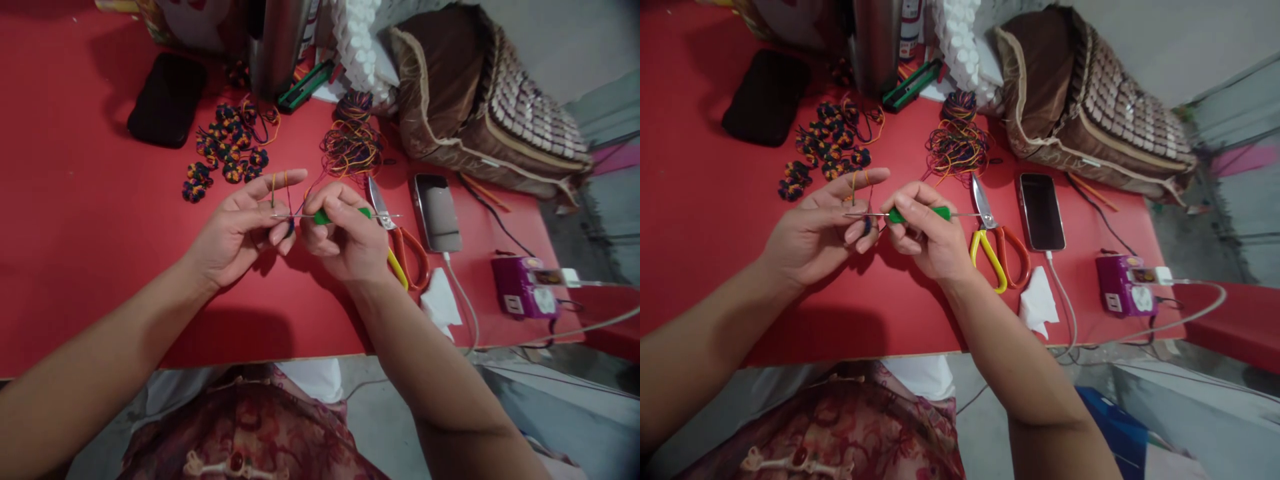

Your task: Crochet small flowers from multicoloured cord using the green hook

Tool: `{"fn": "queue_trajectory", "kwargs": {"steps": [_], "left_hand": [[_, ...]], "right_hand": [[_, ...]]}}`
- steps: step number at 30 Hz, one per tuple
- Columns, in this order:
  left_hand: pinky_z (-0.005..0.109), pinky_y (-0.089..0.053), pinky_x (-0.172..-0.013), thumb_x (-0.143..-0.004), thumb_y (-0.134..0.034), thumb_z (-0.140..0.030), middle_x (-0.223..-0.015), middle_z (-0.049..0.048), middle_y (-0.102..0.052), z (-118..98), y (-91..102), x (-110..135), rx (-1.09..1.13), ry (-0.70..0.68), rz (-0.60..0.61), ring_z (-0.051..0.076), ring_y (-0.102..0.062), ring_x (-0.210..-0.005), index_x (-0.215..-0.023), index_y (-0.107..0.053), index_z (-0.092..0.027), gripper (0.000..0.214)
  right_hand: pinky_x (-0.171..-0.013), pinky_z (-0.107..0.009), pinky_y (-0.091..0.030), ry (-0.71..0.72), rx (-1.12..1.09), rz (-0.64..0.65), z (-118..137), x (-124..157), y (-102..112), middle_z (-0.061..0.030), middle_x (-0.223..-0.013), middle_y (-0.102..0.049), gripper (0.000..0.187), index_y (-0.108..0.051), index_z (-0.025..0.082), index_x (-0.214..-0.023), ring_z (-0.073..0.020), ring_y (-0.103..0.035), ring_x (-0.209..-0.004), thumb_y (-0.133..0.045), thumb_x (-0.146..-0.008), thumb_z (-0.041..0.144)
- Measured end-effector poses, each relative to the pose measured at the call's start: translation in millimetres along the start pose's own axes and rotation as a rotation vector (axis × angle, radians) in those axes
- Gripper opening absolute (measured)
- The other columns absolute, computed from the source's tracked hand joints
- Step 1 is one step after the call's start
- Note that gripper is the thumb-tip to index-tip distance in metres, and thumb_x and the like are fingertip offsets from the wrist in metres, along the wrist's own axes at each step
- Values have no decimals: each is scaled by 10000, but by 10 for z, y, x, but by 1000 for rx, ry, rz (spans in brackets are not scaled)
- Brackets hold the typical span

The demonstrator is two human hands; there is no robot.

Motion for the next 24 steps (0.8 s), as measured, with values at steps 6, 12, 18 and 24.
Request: {"fn": "queue_trajectory", "kwargs": {"steps": [6, 12, 18, 24], "left_hand": [[261, -575, -578, -822, -818, -126, -551, -58, -595, -22, -5, 29, -71, -18, -7, 121, -604, -482, -1192, -783, -170, 374], [258, -574, -576, -819, -835, -109, -559, -35, -638, -67, -7, 34, -95, -69, 2, 130, -621, -501, -1167, -786, -151, 354], [238, -546, -554, -830, -830, -132, -558, -38, -615, 4, -27, 6, -40, 4, 42, 106, -566, -493, -1117, -812, -151, 289], [211, -491, -553, -836, -843, -153, -575, -45, -649, -54, -11, 15, 4, -54, 44, 112, -584, -529, -1282, -778, -211, 454]], "right_hand": [[-373, -197, -173, 9, 37, 9, 73, -24, 95, 65, -521, -511, 323, -700, 198, -741, -31, -228, -373, -836, -890, 450], [-374, -201, -145, 36, 122, -32, 139, 0, 125, 58, -504, -519, 323, -719, 207, -751, -43, -248, -392, -841, -881, 476], [-372, -191, -174, -16, 41, 50, 15, -6, -20, 77, -510, -512, 368, -700, 213, -809, -37, -246, -390, -856, -890, 537], [-380, -180, -241, 38, -42, 18, 6, 1, -40, 86, -625, -566, 341, -675, 217, -903, -26, -291, -397, -849, -924, 509]]}}
Point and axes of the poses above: each hand's wrist, its own x-axis away from the middle knuckle, its own y-axis out of the back of the hand, z = x × y, the point moved 9 cm from there along -x, towards the middle knuckle
